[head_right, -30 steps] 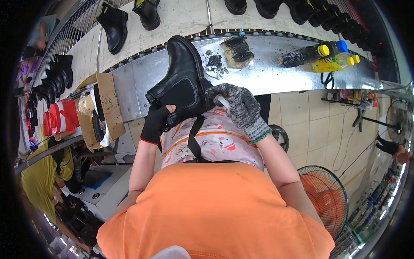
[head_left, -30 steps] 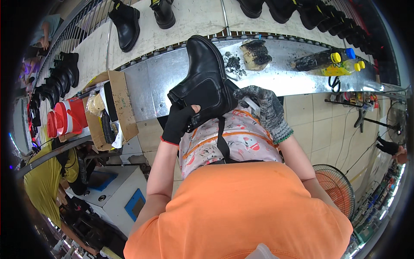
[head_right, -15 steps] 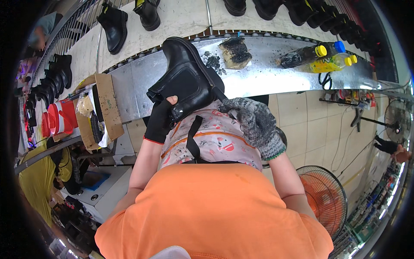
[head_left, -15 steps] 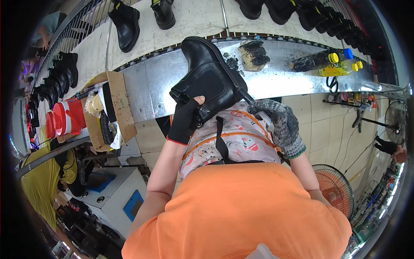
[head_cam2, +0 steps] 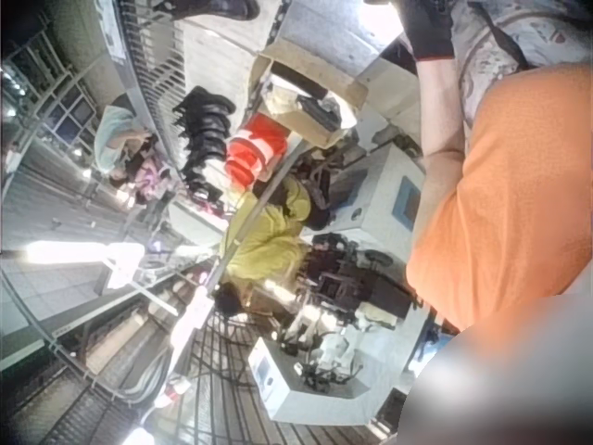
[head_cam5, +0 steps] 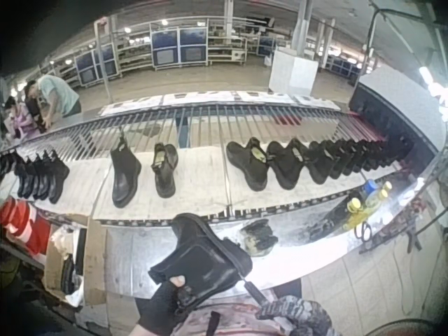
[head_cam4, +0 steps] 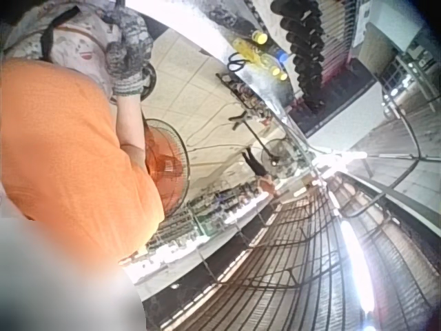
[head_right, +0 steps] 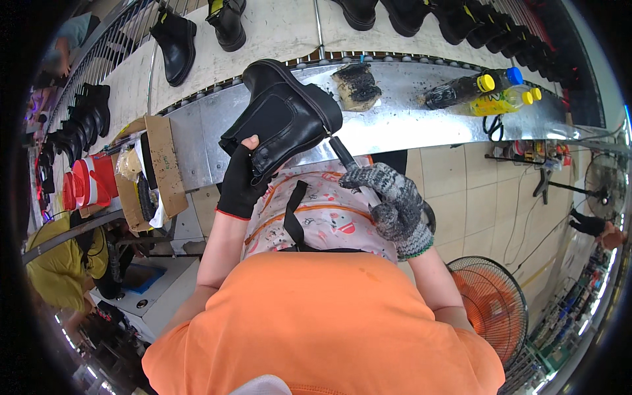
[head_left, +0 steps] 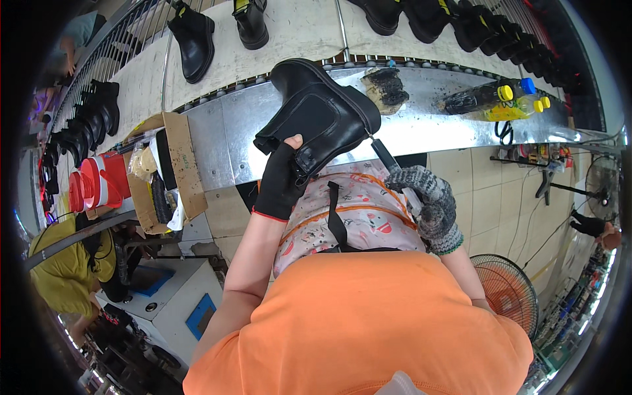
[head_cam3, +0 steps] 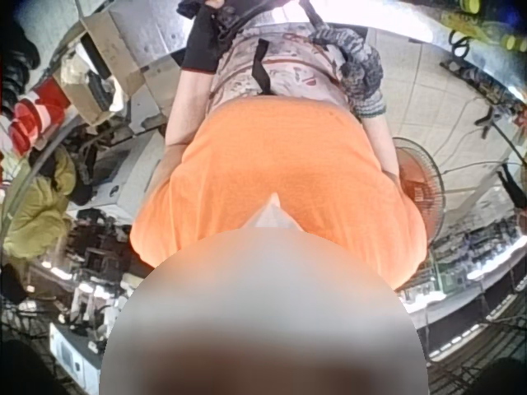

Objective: Polishing and finishing leather boots on a manufacturing line.

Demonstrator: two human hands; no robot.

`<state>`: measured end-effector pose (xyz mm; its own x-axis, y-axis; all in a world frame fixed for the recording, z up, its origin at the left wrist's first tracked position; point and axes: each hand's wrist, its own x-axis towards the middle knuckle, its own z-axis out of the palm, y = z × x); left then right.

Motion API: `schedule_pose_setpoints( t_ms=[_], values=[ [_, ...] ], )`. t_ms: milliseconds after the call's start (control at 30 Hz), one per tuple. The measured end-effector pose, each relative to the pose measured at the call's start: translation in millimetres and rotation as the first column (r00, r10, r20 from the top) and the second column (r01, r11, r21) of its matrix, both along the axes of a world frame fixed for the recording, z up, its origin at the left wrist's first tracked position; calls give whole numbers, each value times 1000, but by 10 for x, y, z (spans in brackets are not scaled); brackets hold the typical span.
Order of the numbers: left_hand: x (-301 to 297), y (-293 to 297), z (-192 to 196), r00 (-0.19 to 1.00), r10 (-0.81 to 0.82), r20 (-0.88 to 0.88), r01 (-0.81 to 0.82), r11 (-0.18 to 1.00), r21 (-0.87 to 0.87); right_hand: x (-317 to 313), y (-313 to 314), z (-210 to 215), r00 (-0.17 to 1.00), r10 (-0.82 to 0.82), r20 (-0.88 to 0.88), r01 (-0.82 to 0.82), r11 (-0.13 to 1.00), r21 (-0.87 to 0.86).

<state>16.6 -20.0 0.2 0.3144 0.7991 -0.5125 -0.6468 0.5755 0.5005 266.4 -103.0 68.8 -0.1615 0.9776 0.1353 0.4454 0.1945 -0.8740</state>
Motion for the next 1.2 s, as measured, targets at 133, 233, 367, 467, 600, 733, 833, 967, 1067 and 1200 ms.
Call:
schedule_pose_setpoints(
  t_ms=[133,233,367,467,600,733,833,967,1067,1200],
  values=[
    [-12,36,-20,999,29,26,-29,1000,10,0,-8,39,997,-20,78,24,998,-53],
    [-13,53,61,998,48,49,-48,999,1,123,-6,-20,1000,24,-17,-25,998,-54],
    [-114,108,173,998,54,41,-55,998,17,134,124,6,578,-448,-682,42,851,-523],
    [-162,279,38,997,5,-73,-1,999,49,171,291,-566,698,-378,-608,153,909,-389],
    [-74,885,-82,962,-59,-267,96,988,125,126,546,-1472,759,-436,-484,219,871,-440],
    [-25,1944,-266,899,-149,-413,241,953,181,137,582,-2080,357,-565,-744,7,798,-603],
    [210,2722,-240,738,86,-669,334,815,473,86,528,-2071,416,-557,-719,70,808,-585],
    [144,3657,-435,266,198,-943,524,792,314,-75,584,-1833,703,-499,-507,242,838,-489],
    [730,3587,-195,-303,385,-872,598,789,140,66,554,-1998,380,-605,-699,103,779,-619],
    [796,3271,-23,-265,380,-886,514,833,204,1,601,-1739,662,-594,-458,277,761,-587]
  ],
)
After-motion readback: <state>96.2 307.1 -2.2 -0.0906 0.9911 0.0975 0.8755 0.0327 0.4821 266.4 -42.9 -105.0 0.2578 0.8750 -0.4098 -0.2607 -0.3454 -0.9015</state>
